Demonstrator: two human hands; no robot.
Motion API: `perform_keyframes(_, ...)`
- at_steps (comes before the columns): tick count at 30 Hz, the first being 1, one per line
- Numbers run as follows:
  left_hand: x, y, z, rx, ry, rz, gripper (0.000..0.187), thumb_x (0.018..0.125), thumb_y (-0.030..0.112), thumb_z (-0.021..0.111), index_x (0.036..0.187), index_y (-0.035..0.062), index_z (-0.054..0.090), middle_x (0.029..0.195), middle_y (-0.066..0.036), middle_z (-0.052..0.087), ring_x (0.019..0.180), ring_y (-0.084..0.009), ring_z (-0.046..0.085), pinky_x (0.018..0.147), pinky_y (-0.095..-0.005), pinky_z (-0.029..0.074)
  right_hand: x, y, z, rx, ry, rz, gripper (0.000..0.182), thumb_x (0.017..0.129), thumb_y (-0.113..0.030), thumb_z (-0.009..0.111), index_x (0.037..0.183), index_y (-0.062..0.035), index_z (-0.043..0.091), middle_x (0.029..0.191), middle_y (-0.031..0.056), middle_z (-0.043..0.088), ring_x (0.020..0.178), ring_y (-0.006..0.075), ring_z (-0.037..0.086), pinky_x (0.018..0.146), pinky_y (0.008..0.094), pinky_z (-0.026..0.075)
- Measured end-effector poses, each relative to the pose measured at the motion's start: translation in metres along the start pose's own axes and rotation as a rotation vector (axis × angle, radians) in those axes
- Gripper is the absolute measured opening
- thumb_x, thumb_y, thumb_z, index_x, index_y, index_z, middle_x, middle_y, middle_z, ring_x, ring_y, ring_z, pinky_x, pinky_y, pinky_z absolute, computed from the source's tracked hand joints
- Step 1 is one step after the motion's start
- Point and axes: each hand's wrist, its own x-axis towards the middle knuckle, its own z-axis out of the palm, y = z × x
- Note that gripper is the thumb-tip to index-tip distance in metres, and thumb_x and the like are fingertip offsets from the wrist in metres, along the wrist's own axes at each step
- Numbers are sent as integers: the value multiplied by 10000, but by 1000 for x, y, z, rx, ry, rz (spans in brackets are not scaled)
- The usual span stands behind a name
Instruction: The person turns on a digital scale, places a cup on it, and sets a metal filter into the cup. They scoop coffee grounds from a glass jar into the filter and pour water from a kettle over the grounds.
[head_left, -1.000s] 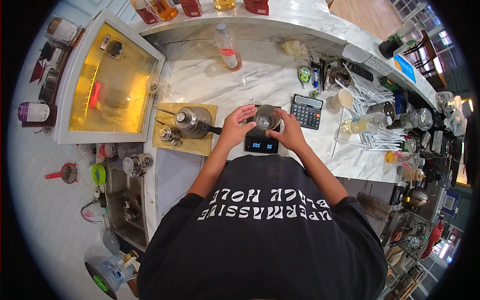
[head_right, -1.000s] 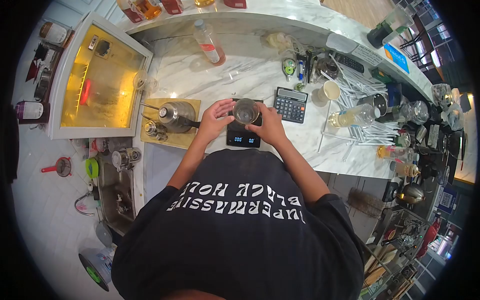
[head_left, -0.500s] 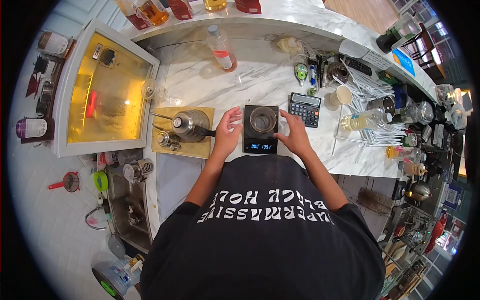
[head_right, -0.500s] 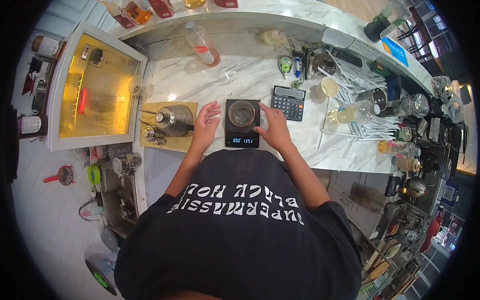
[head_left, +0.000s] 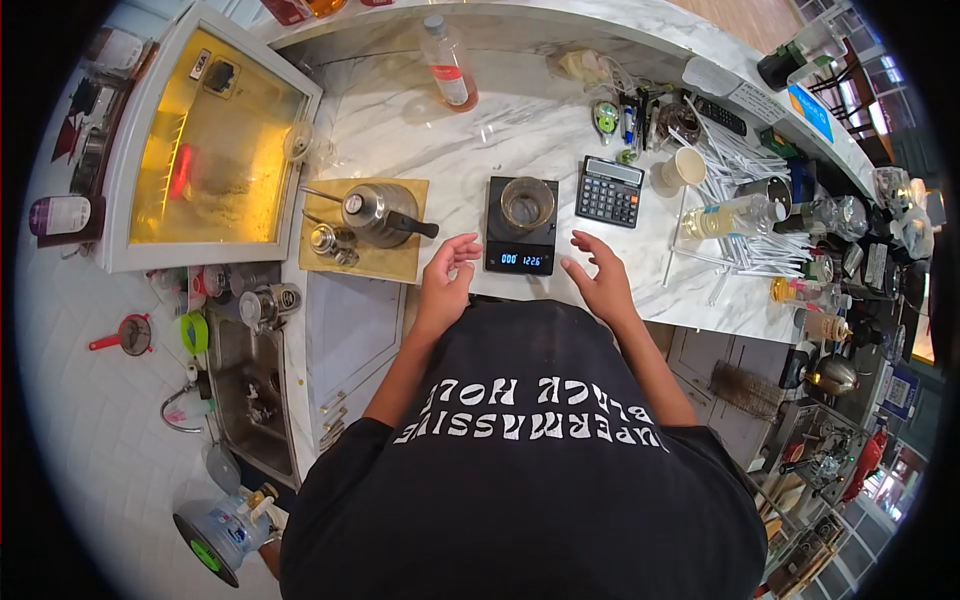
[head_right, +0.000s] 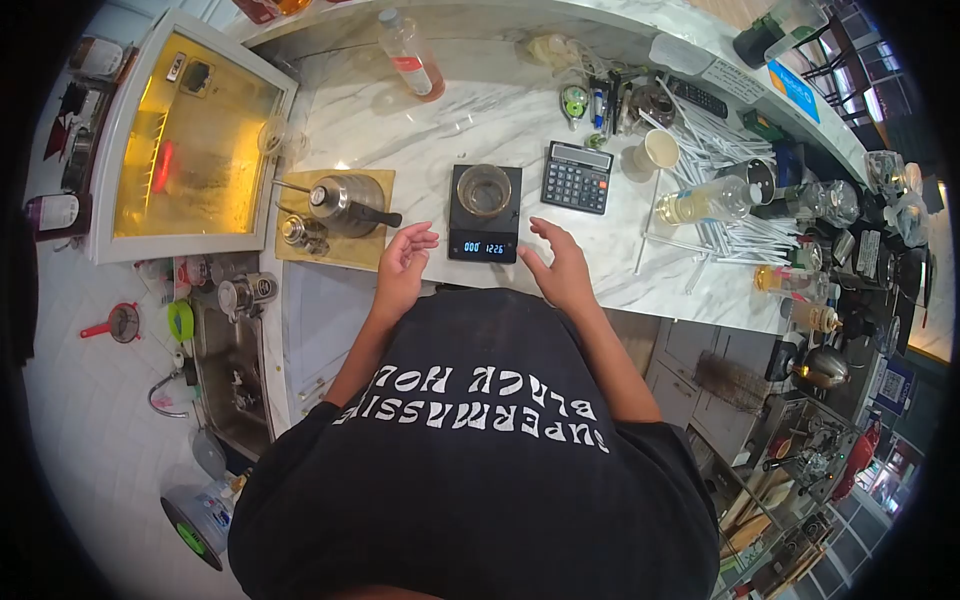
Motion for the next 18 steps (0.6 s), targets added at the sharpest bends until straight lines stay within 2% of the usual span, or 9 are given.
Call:
perform_keyframes(2, -10, 10, 4, 48, -21, 5, 438, 939, -62, 506, 1370, -5, 559, 1217, -123, 665, 1136, -194, 641, 1022, -333, 476, -5, -4, 4, -54, 28, -107, 516, 920, -236, 761, 1381, -63, 606, 1270, 151, 690, 1158, 313, 654, 1010, 411, 496)
perform_keyframes(6, -30, 16, 8, 114, -36, -17, 429, 945, -63, 515, 1364, 8, 574, 1225, -120, 670, 1146, -190, 642, 1017, -328, 473, -19, -13, 9, -52, -10, -118, 498, 939, -223, 748, 1391, -76, 601, 1278, 137, 703, 1199, 284, 655, 1000, 431, 521)
perform_keyframes(8, -42, 11, 7, 100, -21, -7, 422, 951, -55, 522, 1366, 7, 574, 1222, -121, 671, 1144, -189, 642, 1017, -329, 473, -28, -13, 12, 20, -43, -106, 487, 922, -227, 757, 1348, -32, 626, 1233, 164, 705, 1183, 309, 652, 1026, 402, 490)
perform_keyframes(9, -47, 12, 7, 94, -14, 13, 415, 957, -47, 529, 1367, 6, 574, 1220, -121, 673, 1143, -188, 642, 1017, -329, 474, -31, -14, 12, 16, -59, -101, 487, 922, -227, 757, 1348, -32, 626, 1233, 164, 705, 1183, 309, 652, 1026, 402, 490)
perform_keyframes(10, -53, 12, 9, 60, 57, 36, 393, 919, -41, 568, 1306, -13, 628, 1145, -125, 718, 1062, -195, 684, 984, -332, 508, -34, -16, 12, 20, -85, -99, 484, 922, -227, 755, 1343, -25, 628, 1228, 168, 707, 1174, 307, 659, 1019, 400, 496)
perform_keyframes(13, -69, 15, 4, 28, 94, -22, 369, 939, -20, 584, 1306, -17, 628, 1139, -125, 718, 1053, -187, 682, 981, -328, 513, -44, -16, 16, 15, -130, -106, 472, 924, -228, 752, 1331, -18, 636, 1212, 174, 714, 1149, 302, 675, 995, 398, 514)
perform_keyframes(18, -86, 10, -19, 52, 134, 11, 345, 954, 14, 613, 1298, -7, 636, 1131, -119, 726, 1047, -185, 683, 979, -327, 515, -48, -29, 33, 76, -165, -92, 450, 931, -235, 748, 1314, -21, 648, 1180, 171, 729, 1108, 288, 698, 951, 403, 541)
